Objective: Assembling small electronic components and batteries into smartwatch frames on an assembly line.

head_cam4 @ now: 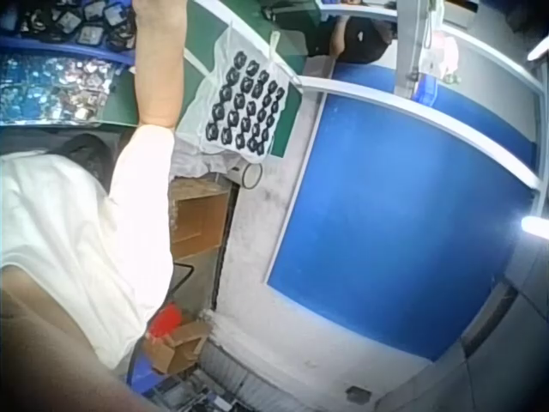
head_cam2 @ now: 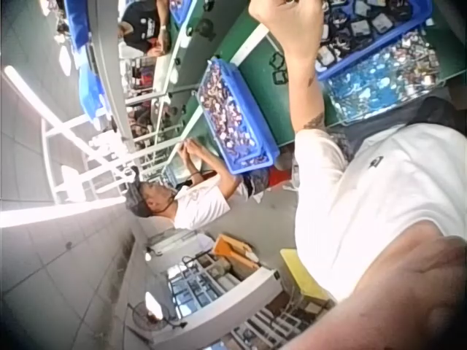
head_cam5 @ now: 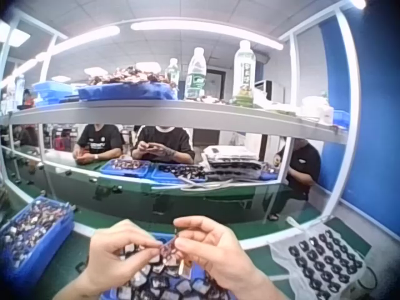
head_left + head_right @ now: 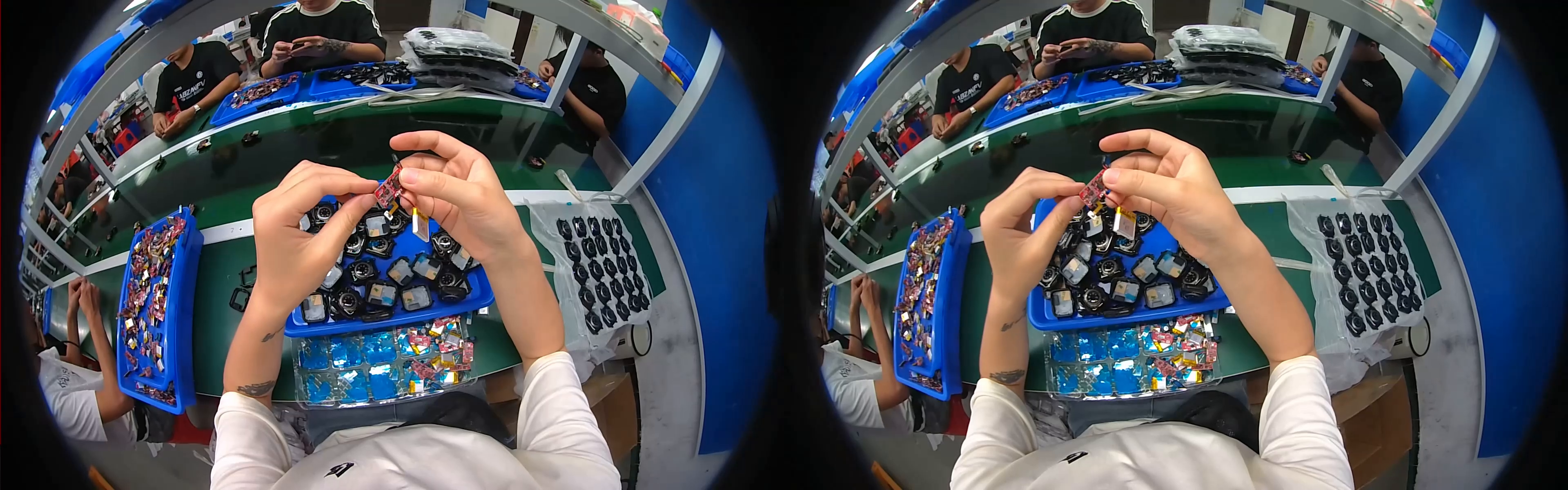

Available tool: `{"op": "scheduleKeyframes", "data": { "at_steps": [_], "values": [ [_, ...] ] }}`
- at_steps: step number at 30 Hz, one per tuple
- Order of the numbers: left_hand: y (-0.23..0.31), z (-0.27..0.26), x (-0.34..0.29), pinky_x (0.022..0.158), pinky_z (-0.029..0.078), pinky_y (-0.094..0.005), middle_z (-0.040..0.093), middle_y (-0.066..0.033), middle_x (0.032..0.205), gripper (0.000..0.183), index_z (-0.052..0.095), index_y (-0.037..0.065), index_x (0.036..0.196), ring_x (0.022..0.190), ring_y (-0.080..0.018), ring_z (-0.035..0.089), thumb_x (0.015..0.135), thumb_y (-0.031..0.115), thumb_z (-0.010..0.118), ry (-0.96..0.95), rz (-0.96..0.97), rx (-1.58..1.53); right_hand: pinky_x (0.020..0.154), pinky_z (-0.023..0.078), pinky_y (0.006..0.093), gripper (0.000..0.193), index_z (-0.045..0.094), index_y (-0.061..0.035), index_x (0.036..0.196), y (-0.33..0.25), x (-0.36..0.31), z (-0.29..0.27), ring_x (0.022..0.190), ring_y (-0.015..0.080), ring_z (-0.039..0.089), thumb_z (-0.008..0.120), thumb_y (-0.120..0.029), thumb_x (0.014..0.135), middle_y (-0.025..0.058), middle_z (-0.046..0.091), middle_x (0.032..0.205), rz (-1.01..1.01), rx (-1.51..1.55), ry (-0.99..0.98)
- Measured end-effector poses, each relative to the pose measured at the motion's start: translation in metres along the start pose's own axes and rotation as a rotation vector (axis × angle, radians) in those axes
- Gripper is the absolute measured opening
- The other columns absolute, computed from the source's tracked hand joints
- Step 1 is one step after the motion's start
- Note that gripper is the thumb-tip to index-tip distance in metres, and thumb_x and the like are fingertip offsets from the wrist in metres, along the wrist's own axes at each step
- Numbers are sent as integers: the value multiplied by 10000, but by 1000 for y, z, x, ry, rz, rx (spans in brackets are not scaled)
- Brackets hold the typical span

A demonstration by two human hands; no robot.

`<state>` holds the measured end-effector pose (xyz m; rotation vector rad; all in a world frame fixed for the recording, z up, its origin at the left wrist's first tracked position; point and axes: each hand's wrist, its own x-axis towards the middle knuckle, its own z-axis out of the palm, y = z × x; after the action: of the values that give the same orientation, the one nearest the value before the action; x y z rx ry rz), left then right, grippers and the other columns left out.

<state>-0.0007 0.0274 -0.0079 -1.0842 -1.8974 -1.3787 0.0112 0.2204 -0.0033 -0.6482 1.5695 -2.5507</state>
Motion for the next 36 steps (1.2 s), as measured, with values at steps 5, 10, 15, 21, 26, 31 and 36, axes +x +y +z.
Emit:
{"op": "scheduleKeyframes", "data": {
  "at_steps": [5, 10, 15, 21, 26, 31, 36],
  "values": [
    [-2, 0, -5, 641, 451, -228, 657, -60, 758, 75, 665, -7, 854, 698, -103, 577, 805, 49, 668, 13, -169, -32, 662, 526, 238, 412, 489, 30, 1193, 13, 2, 9, 778, 119, 618, 650, -5, 816, 86, 629, 881, -345, -204, 102],
    [3, -2, -1, 708, 462, -227, 662, -54, 919, 133, 659, 17, 919, 785, -106, 599, 843, 126, 652, -26, -466, -431, 643, 523, 227, 413, 500, 19, 1202, 16, 1, 12, 794, 111, 611, 642, 25, 814, 70, 621, 865, -554, -367, 111],
    [-3, -1, -2, 746, 464, -236, 642, -52, 881, 141, 670, 21, 885, 830, -112, 596, 760, 62, 720, -36, -249, -286, 658, 524, 217, 317, 601, 12, 1111, 19, 0, 14, 801, 100, 611, 653, 23, 798, 52, 626, 868, -435, -472, 69],
    [-5, -4, -4, 702, 465, -234, 632, -53, 834, 101, 641, -11, 835, 788, -104, 590, 757, 25, 695, -59, -268, -200, 665, 518, 217, 179, 647, 18, 975, 13, -1, 10, 802, 105, 628, 648, 22, 796, 79, 654, 862, -374, -493, 106],
    [4, -9, 2, 769, 488, -217, 636, -63, 871, 162, 612, -48, 969, 814, -87, 602, 824, 22, 610, -177, -635, -541, 701, 521, 233, 135, 656, 21, 838, 13, 2, 3, 791, 113, 636, 568, 88, 760, 97, 666, 855, -601, -578, 121],
    [-2, -5, 0, 755, 485, -215, 637, -52, 887, 149, 622, -38, 970, 802, -74, 594, 833, 13, 596, -177, -596, -538, 715, 524, 237, 92, 641, 24, 859, 6, -1, 7, 795, 119, 638, 612, 63, 781, 95, 662, 873, -497, -551, 115],
    [-1, 0, -2, 710, 469, -193, 638, -27, 838, 139, 635, -21, 933, 784, -56, 584, 825, 62, 659, -141, -528, -400, 722, 528, 239, 113, 628, 26, 889, 13, 2, 7, 785, 121, 642, 670, 31, 785, 89, 658, 866, -436, -462, 131]
  ]
}}
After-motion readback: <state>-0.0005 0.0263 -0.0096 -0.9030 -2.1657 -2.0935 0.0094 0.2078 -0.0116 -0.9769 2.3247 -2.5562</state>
